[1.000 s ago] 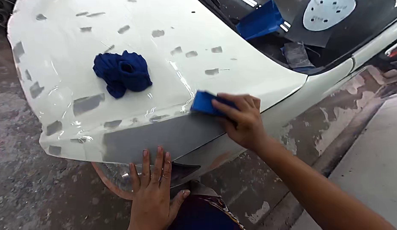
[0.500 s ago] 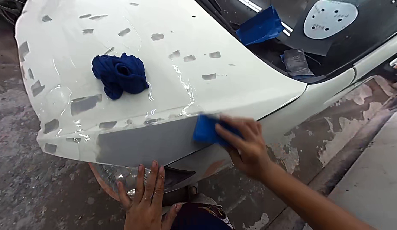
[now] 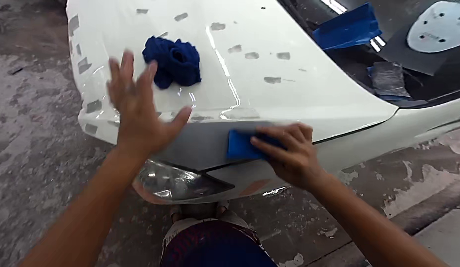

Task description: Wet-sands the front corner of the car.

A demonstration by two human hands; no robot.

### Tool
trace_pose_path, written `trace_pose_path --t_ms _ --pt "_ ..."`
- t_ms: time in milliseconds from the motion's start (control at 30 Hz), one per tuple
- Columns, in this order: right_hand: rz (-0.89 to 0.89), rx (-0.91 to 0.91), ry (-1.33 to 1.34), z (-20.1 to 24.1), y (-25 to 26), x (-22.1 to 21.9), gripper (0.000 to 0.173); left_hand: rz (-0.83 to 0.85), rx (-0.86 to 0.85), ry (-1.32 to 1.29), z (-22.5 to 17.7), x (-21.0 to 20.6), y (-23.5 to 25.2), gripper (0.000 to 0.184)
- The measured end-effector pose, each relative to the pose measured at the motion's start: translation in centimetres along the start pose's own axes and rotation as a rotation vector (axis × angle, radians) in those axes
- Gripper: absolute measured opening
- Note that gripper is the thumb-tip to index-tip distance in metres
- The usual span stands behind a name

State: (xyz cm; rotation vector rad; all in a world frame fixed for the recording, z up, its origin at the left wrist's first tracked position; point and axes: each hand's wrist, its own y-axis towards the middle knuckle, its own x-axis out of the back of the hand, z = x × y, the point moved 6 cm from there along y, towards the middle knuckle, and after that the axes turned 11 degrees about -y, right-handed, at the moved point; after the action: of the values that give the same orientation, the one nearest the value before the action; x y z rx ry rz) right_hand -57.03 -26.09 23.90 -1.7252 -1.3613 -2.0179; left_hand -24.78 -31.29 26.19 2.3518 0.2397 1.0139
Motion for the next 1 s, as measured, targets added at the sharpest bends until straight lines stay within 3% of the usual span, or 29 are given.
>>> trace_pose_path --t_ms 100,200,300,433,533,633,767,833,933,1000 --pt "0.023 -0.161 -0.02 0.9 3.1 -0.9 0.04 0.129 0.206 0.017 1.9 -3.1 6.1 0.137" --pt "0.012 -0.093 0.035 4.1 0.4 -1.0 0.038 0.243 0.332 0.052 3.1 -5.9 9.6 0.149" --pt "0.028 0.05 0.052 3.7 1.0 -1.7 0.034 0.226 0.298 0.1 4.4 -7.3 11.6 0.128" --pt "0.025 -0.131 -0.021 3.9 5.9 -2.9 0.039 0.153 0.184 0.087 5.5 -7.5 12.4 0.087" --pt "0.022 -0.091 0.015 7.3 3.0 -2.7 0.039 0.144 0.103 0.031 5.3 -6.1 12.7 0.064" --pt "0.015 0.049 -0.021 8.1 2.6 -3.2 0.035 0.184 0.039 -0.081 3.7 -4.3 12.4 0.061" --pt "-0.001 -0.095 -0.085 7.9 8.1 -4.4 0.037 0.227 -0.168 -0.203 -3.3 -2.7 11.1 0.061" --pt "0.0 -0.124 -0.052 9.4 7.8 -4.5 0.039 0.23 -0.296 -0.25 -6.7 -1.2 10.5 0.059" --pt "0.022 0.039 -0.012 11.4 5.8 -4.9 0.034 0.241 -0.419 -0.341 -9.5 0.3 9.7 0.058" --pt "0.028 0.073 -0.034 10.7 7.6 -5.5 0.033 0.268 -0.447 -0.377 -10.3 0.0 9.4 0.06"
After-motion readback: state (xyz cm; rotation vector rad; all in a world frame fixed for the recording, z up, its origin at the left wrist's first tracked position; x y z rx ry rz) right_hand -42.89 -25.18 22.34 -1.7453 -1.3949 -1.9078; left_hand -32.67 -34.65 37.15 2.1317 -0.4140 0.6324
